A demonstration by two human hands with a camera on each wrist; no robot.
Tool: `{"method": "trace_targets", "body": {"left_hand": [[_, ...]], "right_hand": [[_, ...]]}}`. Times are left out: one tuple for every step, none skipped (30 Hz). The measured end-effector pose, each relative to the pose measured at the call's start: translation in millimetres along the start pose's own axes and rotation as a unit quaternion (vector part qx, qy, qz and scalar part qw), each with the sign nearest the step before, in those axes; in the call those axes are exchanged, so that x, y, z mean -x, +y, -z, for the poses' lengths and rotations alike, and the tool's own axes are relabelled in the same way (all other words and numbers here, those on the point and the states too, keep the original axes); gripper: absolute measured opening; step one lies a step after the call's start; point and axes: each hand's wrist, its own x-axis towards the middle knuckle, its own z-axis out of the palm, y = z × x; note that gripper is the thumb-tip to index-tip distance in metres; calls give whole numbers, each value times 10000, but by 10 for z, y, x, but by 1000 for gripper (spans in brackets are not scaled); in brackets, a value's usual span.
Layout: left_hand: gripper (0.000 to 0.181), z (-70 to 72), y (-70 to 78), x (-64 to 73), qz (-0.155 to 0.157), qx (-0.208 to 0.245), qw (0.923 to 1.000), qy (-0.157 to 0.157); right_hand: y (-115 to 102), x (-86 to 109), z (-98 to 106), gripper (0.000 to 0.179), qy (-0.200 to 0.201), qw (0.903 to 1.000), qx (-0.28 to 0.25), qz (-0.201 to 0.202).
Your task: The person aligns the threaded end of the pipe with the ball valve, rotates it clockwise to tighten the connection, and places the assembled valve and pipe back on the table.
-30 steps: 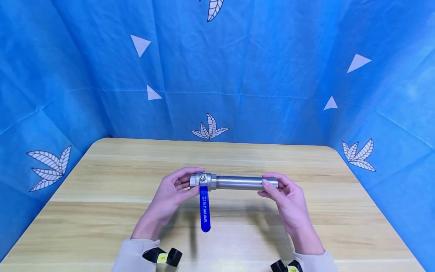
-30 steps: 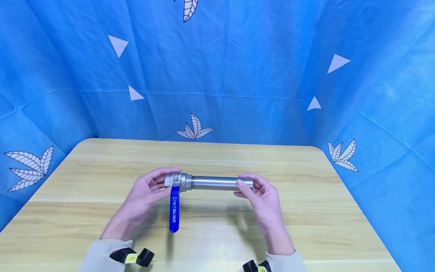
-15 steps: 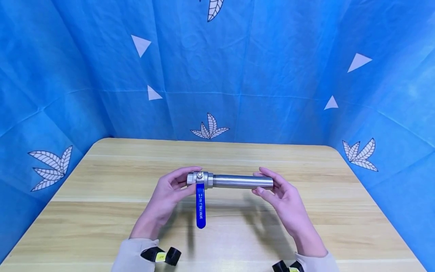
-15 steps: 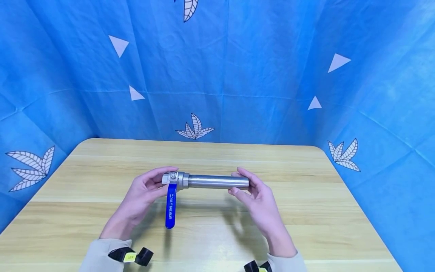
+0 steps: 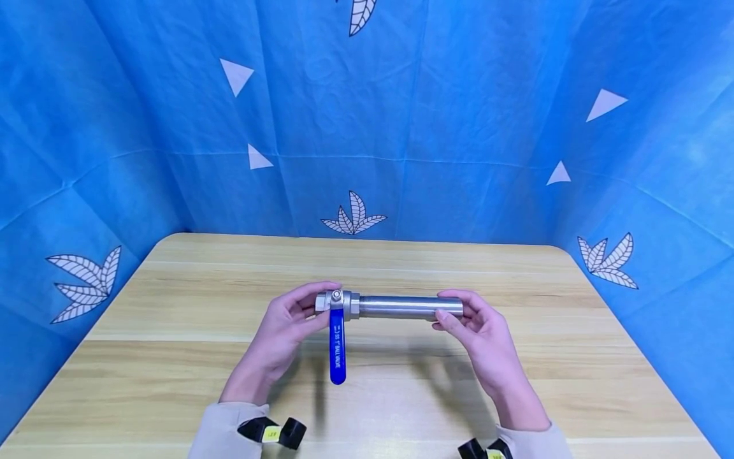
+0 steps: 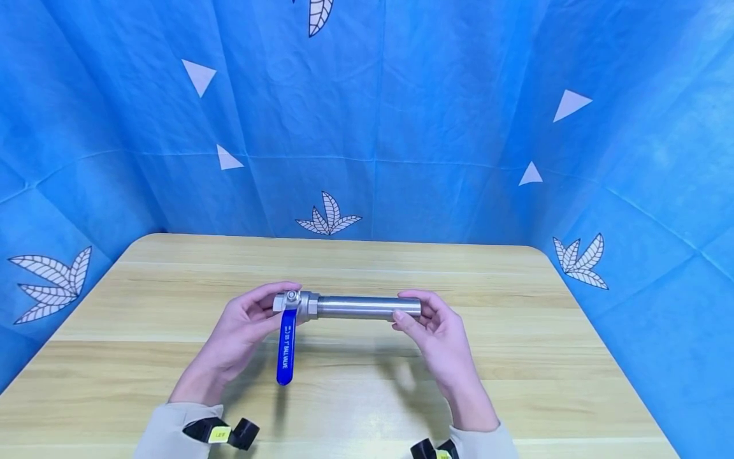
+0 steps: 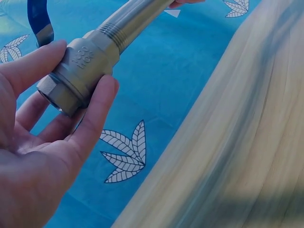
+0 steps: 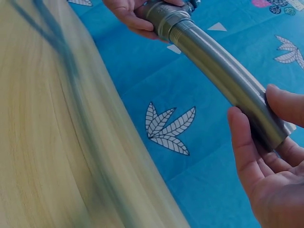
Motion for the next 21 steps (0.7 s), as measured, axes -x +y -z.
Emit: {"method": "trace_targets", "body": {"left_hand": [[50,1,-3,-3,-22,2,10000,-27],[51,2,-4,-4,-39,7,10000,-47],[51,3,-6,-5,-60,18,10000,-68],[51,4,-8,-7,-78,21,9999,-87],[51,4,-6,-6,-75,22,9999,-93],[51,4,-5,-6,-73,13,9999,-94],[51,5,-4,-7,-76,-11,9999,-87],[50,6,-4,-7,-75,-33,9999,-85],[50,5,-4,-9,-83,-58,9999,-83],[50,5,-4,-12,-90,-83,9999,-92],[49,3,-4,-14,-106,-119,9998,-89],[48,3,-4,-16,-114,-159,9998,-75],[48,2,-3,-19,-116,-192,9997,-54],[48,1,0,-20,-99,-199,9997,-29],[48,1,2,-22,-89,-213,9997,8],[48,2,5,-22,-65,-227,9997,38],[47,4,8,-21,-41,-237,9997,73],[48,7,11,-20,-11,-231,9997,100],[48,10,15,-19,12,-227,9997,117],[48,14,18,-17,28,-228,9997,125],[48,18,21,-14,30,-243,9996,123]], "right_hand": [[6,-3,4,36,2,10000,-20,2],[11,-8,8,35,7,10000,-43,-3],[15,-11,11,34,4,10000,-62,-2],[19,-13,11,34,3,10000,-72,0],[23,-15,12,33,5,10000,-85,-3],[24,-16,12,33,3,9999,-100,-4],[28,-20,13,32,15,10000,-91,-25],[30,-23,9,32,30,9999,-98,-38],[30,-25,3,31,34,9999,-127,-31],[34,-29,-1,31,45,9998,-169,-28],[37,-32,-6,31,53,9997,-219,-16],[39,-34,-9,31,37,9996,-280,13],[45,-37,-13,32,24,9994,-350,37],[50,-40,-16,32,-15,9990,-434,81],[54,-41,-18,35,-68,9986,-515,130],[60,-41,-17,37,-97,9983,-554,155],[65,-37,-14,41,-136,9981,-577,190],[67,-33,-12,45,-189,9977,-610,225],[70,-29,-8,49,-232,9975,-623,246],[72,-24,-2,53,-278,9974,-607,268],[70,-19,3,56,-310,9975,-567,292]]}}
